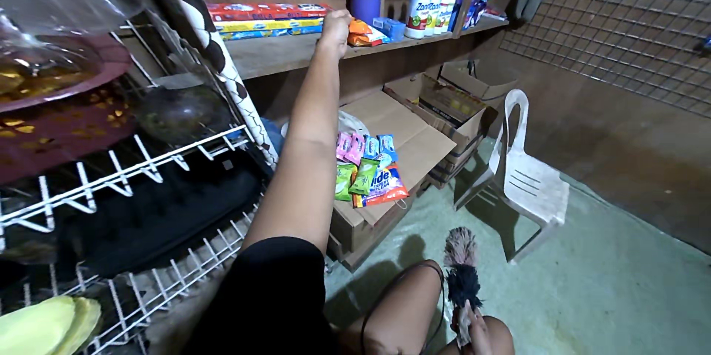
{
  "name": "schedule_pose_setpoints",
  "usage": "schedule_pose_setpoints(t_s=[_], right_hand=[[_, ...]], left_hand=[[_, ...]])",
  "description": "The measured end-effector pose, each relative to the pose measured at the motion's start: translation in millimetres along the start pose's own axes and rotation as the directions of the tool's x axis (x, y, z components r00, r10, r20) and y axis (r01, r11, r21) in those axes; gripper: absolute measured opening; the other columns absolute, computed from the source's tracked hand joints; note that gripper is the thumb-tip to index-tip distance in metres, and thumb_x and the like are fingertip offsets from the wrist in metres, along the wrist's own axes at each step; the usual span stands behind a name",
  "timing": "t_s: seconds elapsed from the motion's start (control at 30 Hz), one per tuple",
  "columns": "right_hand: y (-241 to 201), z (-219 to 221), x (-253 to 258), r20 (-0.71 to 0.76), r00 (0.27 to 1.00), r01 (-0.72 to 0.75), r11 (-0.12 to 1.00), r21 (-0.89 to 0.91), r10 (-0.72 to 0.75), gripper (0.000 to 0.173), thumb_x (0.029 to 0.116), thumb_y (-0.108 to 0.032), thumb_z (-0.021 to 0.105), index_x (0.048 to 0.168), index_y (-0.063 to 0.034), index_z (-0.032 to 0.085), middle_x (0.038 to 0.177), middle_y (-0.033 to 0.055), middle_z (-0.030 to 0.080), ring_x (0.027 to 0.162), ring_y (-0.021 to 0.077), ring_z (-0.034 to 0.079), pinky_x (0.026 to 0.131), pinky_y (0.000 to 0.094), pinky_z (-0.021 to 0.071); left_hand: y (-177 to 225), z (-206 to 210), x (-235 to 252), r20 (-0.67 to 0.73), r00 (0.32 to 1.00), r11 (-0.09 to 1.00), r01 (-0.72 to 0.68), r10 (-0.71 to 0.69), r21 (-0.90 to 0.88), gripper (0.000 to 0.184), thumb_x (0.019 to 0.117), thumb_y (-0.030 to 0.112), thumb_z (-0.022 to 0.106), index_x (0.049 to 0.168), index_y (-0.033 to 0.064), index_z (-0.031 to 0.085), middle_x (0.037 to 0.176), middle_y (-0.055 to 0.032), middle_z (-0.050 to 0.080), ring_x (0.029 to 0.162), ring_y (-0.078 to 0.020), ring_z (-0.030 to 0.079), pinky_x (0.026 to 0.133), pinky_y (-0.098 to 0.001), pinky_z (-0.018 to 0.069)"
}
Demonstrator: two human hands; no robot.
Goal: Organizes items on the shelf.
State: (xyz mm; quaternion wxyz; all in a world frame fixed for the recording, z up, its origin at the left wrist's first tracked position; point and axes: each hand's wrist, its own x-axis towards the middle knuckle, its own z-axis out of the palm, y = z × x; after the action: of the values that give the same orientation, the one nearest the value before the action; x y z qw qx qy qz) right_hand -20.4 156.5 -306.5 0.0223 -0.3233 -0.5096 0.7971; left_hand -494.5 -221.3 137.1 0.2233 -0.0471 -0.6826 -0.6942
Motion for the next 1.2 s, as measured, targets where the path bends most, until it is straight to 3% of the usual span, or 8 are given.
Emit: schedule_pose_setpoints(t_s=[0.2, 0.33, 0.5, 0.77, 0.83, 1.0, 1.1, 1.2], right_hand=[[0.1, -0.1, 1.0, -0.005, 1.000, -0.027, 0.998, 0.053, 0.027, 0.022, 0.1116, -0.019, 0.037, 0.117, -0.0049, 0.053, 0.070, 0.0017, 0.063, 0.057, 0.0091, 0.063, 0.055, 0.0268, 0.0562], [2.2, -1.9, 2.4, 0.006, 1.000, -0.021, 0.999, 0.034, 0.021, 0.024, 0.1120, -0.020, 0.036, 0.121, -0.0044, 0.051, 0.071, 0.0023, 0.063, 0.059, 0.0098, 0.063, 0.056, 0.0272, 0.0567], [3.9, -2.7, 3.6, -0.008, 1.000, -0.018, 1.000, 0.025, 0.018, 0.023, 0.1118, -0.020, 0.036, 0.118, -0.0046, 0.052, 0.070, 0.0018, 0.063, 0.059, 0.0097, 0.064, 0.056, 0.0272, 0.0571], [0.9, -0.8, 1.0, 0.003, 1.000, -0.015, 1.000, 0.015, 0.015, 0.023, 0.1114, -0.019, 0.036, 0.121, -0.0044, 0.051, 0.070, 0.0008, 0.061, 0.058, 0.0077, 0.061, 0.055, 0.0256, 0.0548], [2.1, -1.4, 1.3, -0.012, 1.000, -0.012, 1.000, 0.004, 0.013, 0.025, 0.1113, -0.017, 0.036, 0.125, -0.0020, 0.050, 0.070, 0.0010, 0.060, 0.058, 0.0078, 0.060, 0.055, 0.0258, 0.0544], [4.6, -2.5, 3.8, 0.000, 1.000, -0.003, 1.000, 0.028, 0.003, 0.023, 0.1114, -0.020, 0.037, 0.119, -0.0041, 0.052, 0.071, 0.0014, 0.063, 0.058, 0.0084, 0.063, 0.055, 0.0263, 0.0563], [4.2, -1.5, 4.6, -0.003, 1.000, -0.006, 1.000, 0.015, 0.006, 0.026, 0.1114, -0.022, 0.039, 0.123, -0.0033, 0.052, 0.073, 0.0027, 0.062, 0.060, 0.0094, 0.062, 0.055, 0.0268, 0.0556], [5.6, -0.7, 6.6, -0.010, 1.000, -0.026, 0.999, 0.045, 0.026, 0.024, 0.1111, -0.022, 0.040, 0.121, -0.0042, 0.053, 0.072, 0.0027, 0.062, 0.058, 0.0096, 0.062, 0.054, 0.0271, 0.0556]], left_hand=[[-3.9, -0.3, 2.5, -0.004, 1.000, 0.995, -0.022, 0.023, 0.096, 0.036, 0.1044, 0.011, 0.053, 0.136, -0.0049, 0.057, 0.139, -0.0204, 0.058, 0.125, -0.0235, 0.058, 0.106, -0.0391, 0.0478], [-4.5, 0.3, 4.2, -0.013, 0.999, 0.991, -0.038, 0.040, 0.130, 0.035, 0.1030, 0.013, 0.058, 0.134, -0.0043, 0.059, 0.134, -0.0204, 0.061, 0.119, -0.0238, 0.062, 0.101, -0.0392, 0.0508], [-6.0, -0.9, 4.9, -0.009, 0.999, 0.986, -0.041, 0.043, 0.162, 0.036, 0.1031, 0.016, 0.058, 0.133, -0.0035, 0.060, 0.134, -0.0198, 0.062, 0.120, -0.0238, 0.062, 0.102, -0.0404, 0.0500], [-5.1, -1.7, 2.8, -0.029, 0.998, 0.993, -0.059, 0.062, 0.098, 0.051, 0.1051, 0.024, 0.057, 0.149, 0.0004, 0.047, 0.150, -0.0210, 0.049, 0.136, -0.0281, 0.051, 0.112, -0.0442, 0.0448], [-5.0, -2.1, 2.5, -0.034, 0.997, 0.993, -0.063, 0.067, 0.100, 0.050, 0.1054, 0.024, 0.056, 0.149, 0.0001, 0.047, 0.151, -0.0214, 0.048, 0.137, -0.0288, 0.050, 0.112, -0.0447, 0.0437], [-2.2, 0.3, 0.5, -0.061, 0.996, 0.997, -0.058, 0.062, 0.060, 0.048, 0.1077, 0.027, 0.052, 0.147, -0.0007, 0.049, 0.148, -0.0221, 0.050, 0.135, -0.0293, 0.052, 0.111, -0.0454, 0.0447], [3.3, 3.2, -4.2, -0.135, 0.984, 0.990, -0.109, 0.120, 0.088, 0.051, 0.1077, 0.025, 0.051, 0.149, -0.0038, 0.045, 0.155, -0.0247, 0.043, 0.142, -0.0310, 0.045, 0.116, -0.0436, 0.0393], [-2.7, 5.3, -6.3, -0.142, 0.935, 0.897, -0.257, 0.325, 0.360, 0.056, 0.1014, 0.017, 0.057, 0.151, -0.0031, 0.043, 0.164, -0.0288, 0.022, 0.151, -0.0348, 0.030, 0.122, -0.0390, 0.0305]])
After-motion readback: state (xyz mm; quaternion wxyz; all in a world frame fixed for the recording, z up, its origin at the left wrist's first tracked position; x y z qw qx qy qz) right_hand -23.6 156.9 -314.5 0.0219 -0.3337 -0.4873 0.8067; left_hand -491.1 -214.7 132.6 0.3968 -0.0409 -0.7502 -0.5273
